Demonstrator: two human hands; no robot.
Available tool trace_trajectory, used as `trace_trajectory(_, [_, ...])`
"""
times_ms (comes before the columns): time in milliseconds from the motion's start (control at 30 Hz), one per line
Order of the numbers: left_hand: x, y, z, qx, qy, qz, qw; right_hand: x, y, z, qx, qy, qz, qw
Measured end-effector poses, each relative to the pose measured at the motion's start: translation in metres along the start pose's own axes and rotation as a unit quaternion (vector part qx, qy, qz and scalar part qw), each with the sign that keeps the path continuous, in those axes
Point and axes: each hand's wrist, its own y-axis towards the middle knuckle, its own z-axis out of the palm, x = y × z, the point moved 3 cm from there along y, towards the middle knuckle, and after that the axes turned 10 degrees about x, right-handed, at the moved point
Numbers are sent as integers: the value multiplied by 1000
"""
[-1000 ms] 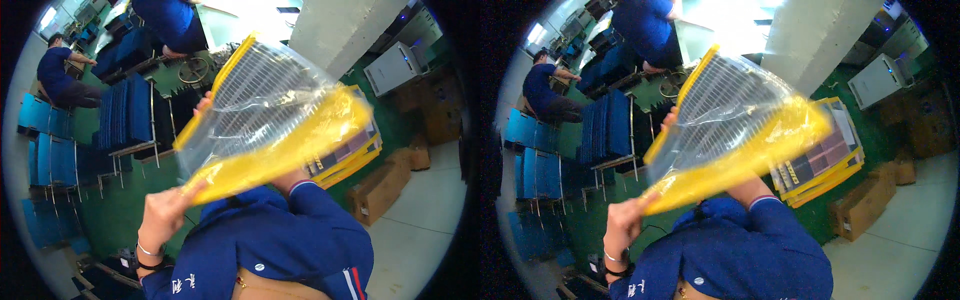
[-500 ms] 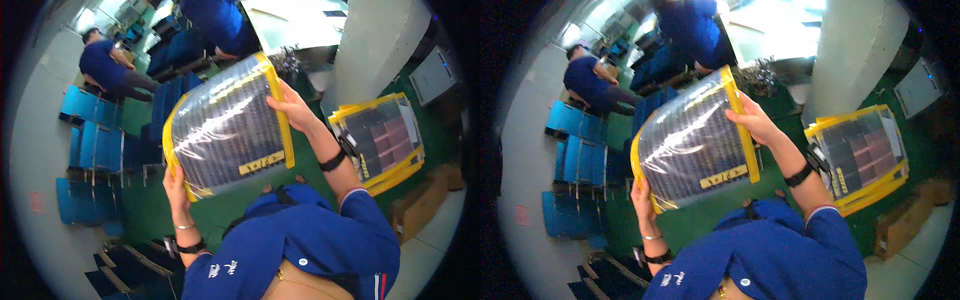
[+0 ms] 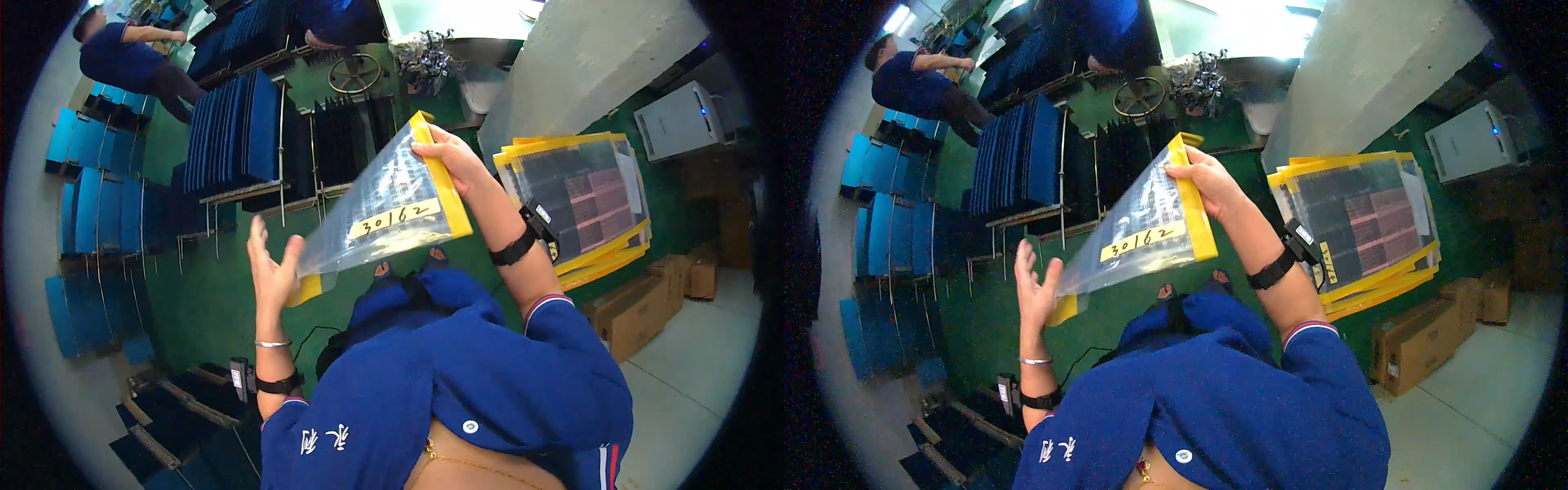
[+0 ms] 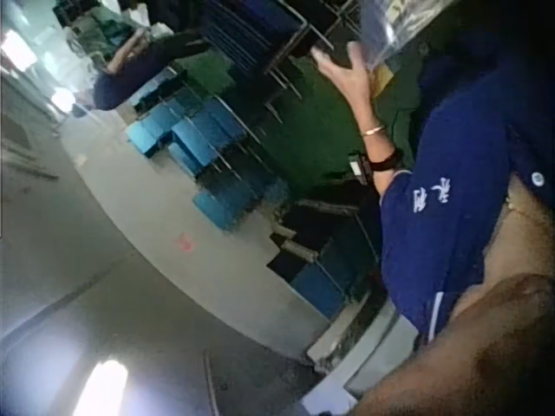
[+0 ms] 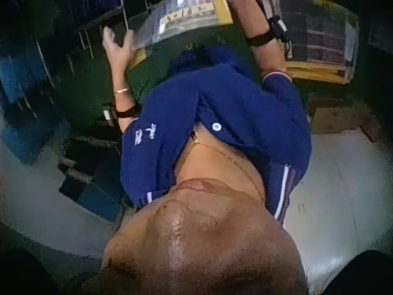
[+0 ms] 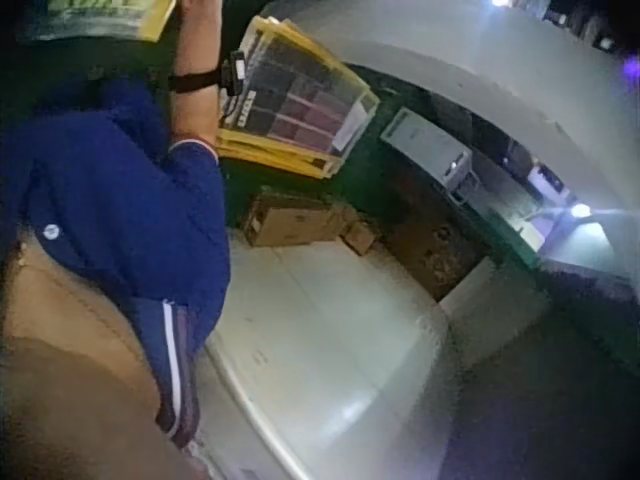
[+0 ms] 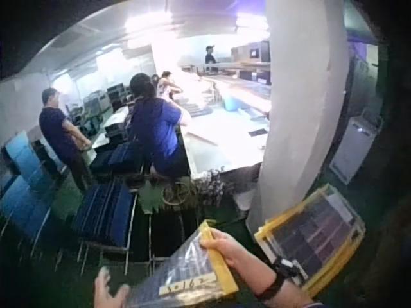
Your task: The recorder is sorting and organizing mesh sheets protected by yellow-edged plastic sleeves at a fabrication station and placing them into a storage rack.
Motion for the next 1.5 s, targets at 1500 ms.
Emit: trace_trajectory(1500, [-89,43,61,167,58,108,978,-29,-62,67,-102,-422,-39,900])
